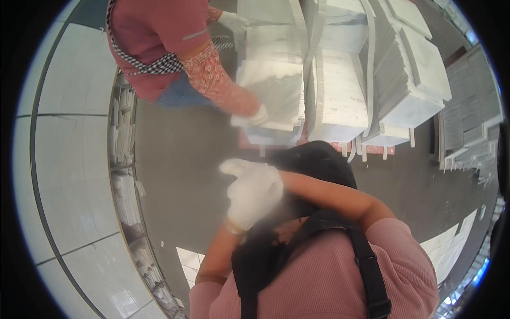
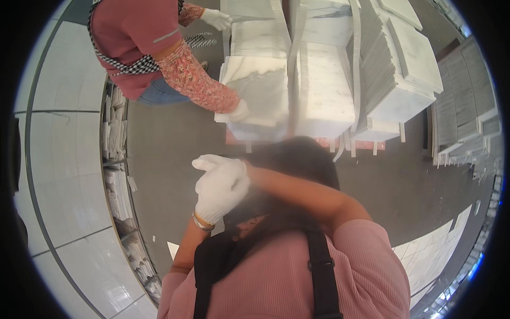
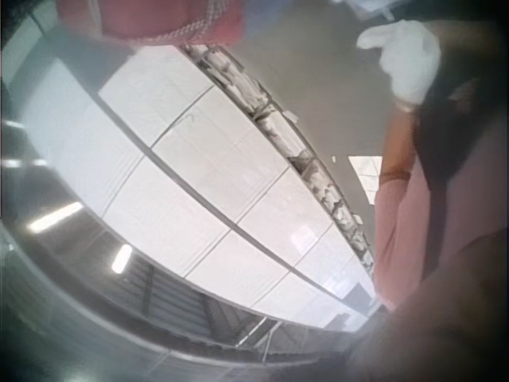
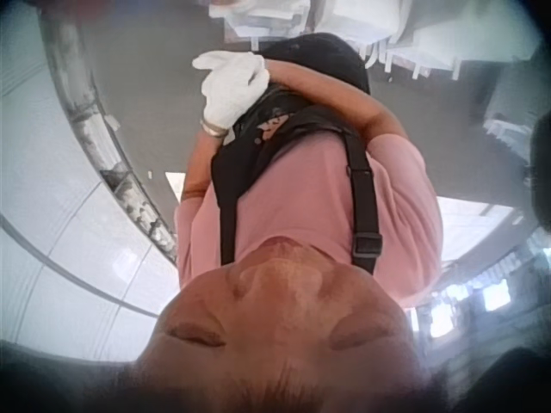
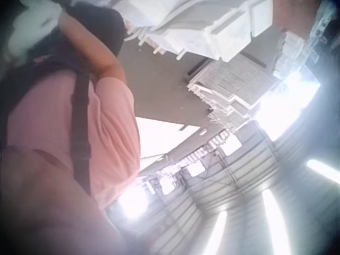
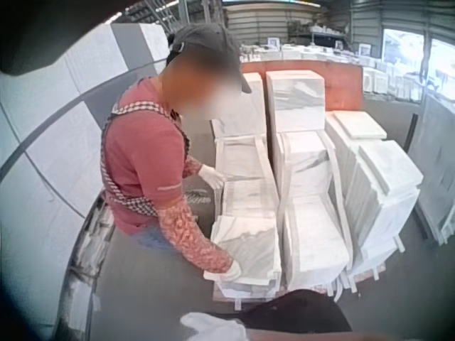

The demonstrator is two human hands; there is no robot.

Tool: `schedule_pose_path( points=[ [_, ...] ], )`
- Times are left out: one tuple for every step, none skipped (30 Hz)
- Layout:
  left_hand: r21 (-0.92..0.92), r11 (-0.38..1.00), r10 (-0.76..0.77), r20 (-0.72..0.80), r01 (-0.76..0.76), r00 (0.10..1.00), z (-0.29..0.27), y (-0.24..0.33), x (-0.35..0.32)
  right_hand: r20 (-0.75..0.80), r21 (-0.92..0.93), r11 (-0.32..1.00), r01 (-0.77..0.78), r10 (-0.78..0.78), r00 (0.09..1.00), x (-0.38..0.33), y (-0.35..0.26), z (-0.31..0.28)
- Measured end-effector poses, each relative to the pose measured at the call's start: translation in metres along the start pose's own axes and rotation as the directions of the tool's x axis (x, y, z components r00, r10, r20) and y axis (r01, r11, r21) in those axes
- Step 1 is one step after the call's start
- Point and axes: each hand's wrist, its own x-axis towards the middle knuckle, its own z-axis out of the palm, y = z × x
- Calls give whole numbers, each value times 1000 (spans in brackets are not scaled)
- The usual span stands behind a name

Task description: The person picks up white rectangular tiles from a stack, places them on the floor, and then stacks them onto a pallet. The person repeats this process multiple times, handling the tiles with gloved hands.

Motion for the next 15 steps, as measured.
schedule_pose_path(
  points=[
    [-92, 994, -62, -52, 57, 997, -1, -6, -3, -38, 104, 992, -67, 71, 997, 7, -5, 1],
    [-166, 979, -136, -91, 120, 986, -2, -12, -6, -54, 247, 954, -172, 191, 980, 11, -12, 1],
    [-240, 954, -215, -123, 181, 969, -3, -17, -8, 9, 448, 827, -341, 377, 926, 16, -19, -1],
    [-232, 940, -270, -65, 249, 961, -4, -23, -9, 42, 543, 749, -379, 426, 904, 21, -27, -4],
    [-218, 923, -326, -6, 317, 945, -5, -28, -11, 5, 560, 760, -331, 396, 918, 19, -33, -3],
    [-205, 893, -399, 55, 401, 915, -6, -33, -13, -7, 575, 773, -270, 334, 943, 19, -38, -2],
    [-196, 884, -418, 76, 424, 905, -4, -37, -14, 21, 575, 765, -290, 340, 940, 22, -42, -2],
    [-191, 866, -453, 95, 463, 887, -2, -41, -15, 75, 572, 765, -296, 310, 948, 24, -46, -2],
    [-206, 836, -492, 125, 508, 861, -1, -46, -15, 130, 567, 768, -299, 275, 953, 27, -48, -1],
    [-165, 863, -469, 90, 478, 878, 0, -51, -15, 185, 562, 771, -300, 236, 954, 31, -49, 0],
    [-146, 876, -454, 71, 460, 888, 2, -55, -17, 151, 561, 776, -288, 246, 957, 32, -49, 0],
    [-128, 877, -460, 57, 464, 886, 4, -59, -18, 147, 552, 781, -290, 251, 957, 35, -49, 0],
    [-105, 899, -425, 17, 425, 905, 7, -61, -18, 147, 544, 786, -295, 257, 955, 38, -48, 0],
    [-81, 910, -409, -16, 407, 912, 9, -63, -19, 143, 529, 786, -319, 288, 947, 40, -47, 0],
    [-57, 920, -391, -48, 388, 919, 12, -64, -19, 121, 537, 784, -312, 294, 948, 41, -46, 0]
  ],
)
